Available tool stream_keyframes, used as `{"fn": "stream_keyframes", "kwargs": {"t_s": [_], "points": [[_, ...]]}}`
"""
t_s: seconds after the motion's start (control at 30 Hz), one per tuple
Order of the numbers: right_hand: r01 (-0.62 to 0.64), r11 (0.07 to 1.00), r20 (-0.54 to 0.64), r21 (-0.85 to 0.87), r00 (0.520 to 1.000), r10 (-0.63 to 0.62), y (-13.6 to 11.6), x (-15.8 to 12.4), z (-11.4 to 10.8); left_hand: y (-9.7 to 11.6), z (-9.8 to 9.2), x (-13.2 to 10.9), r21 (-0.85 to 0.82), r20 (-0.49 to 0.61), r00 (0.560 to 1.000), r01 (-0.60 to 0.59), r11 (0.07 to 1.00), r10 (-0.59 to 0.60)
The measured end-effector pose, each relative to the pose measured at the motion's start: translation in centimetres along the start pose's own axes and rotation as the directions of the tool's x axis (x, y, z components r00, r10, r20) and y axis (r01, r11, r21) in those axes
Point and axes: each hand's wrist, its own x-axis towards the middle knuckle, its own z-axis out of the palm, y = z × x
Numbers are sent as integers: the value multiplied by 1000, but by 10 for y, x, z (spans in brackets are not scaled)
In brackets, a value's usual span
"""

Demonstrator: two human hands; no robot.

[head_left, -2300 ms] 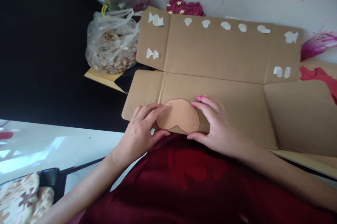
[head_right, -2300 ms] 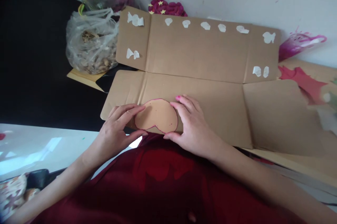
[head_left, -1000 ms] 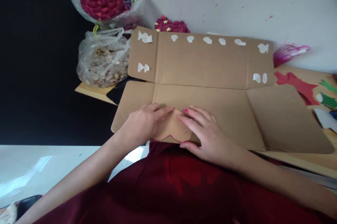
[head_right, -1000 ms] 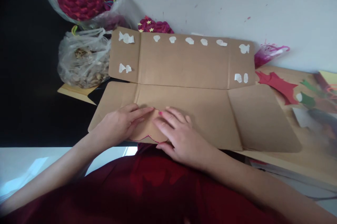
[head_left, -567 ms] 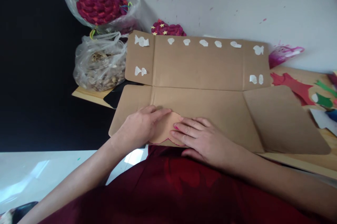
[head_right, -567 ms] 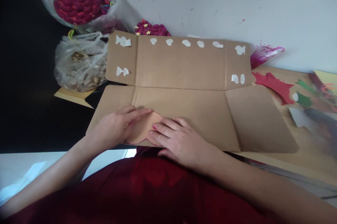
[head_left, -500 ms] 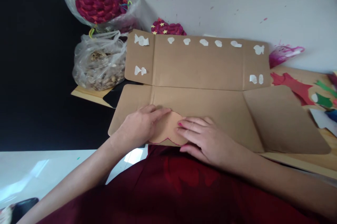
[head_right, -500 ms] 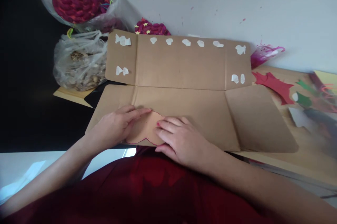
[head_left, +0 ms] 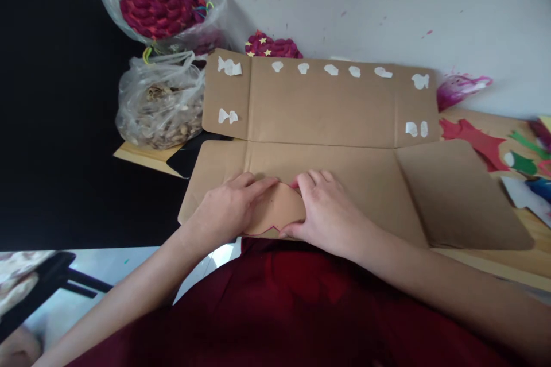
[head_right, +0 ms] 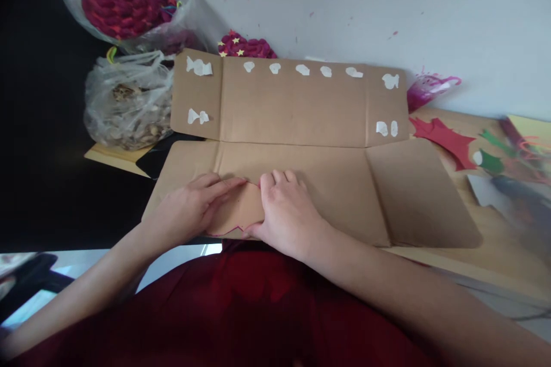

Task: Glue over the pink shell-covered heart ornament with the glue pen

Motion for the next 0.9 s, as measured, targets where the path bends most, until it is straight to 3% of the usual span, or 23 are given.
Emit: {"fn": "stream_keyframes", "kwargs": {"t_s": [0.3, 0.37, 0.47, 0.6, 0.73, 0.9], "points": [[-62, 963, -31, 264, 997, 73, -1, -8, 6, -3, 4, 2, -48, -9, 1000, -21, 999, 21], [-46, 968, -42, 245, 997, 58, -1, -9, 7, -3, 5, 2, -59, 5, 1000, -8, 998, 8], [64, 993, -56, 104, 997, -58, -6, -10, 8, -3, 6, 1, -59, 15, 1000, -7, 998, 8], [231, 973, 19, -27, 973, -231, -12, -11, 6, -5, 9, 1, -42, -21, 999, -26, 999, 25], [377, 919, 120, -116, 924, -364, -8, -15, 3, -5, 8, 2, -67, -19, 999, -33, 997, 32], [514, 852, 166, -94, 852, -496, 5, -23, -1, -5, 4, 4, -52, 52, 999, -10, 999, 13]]}}
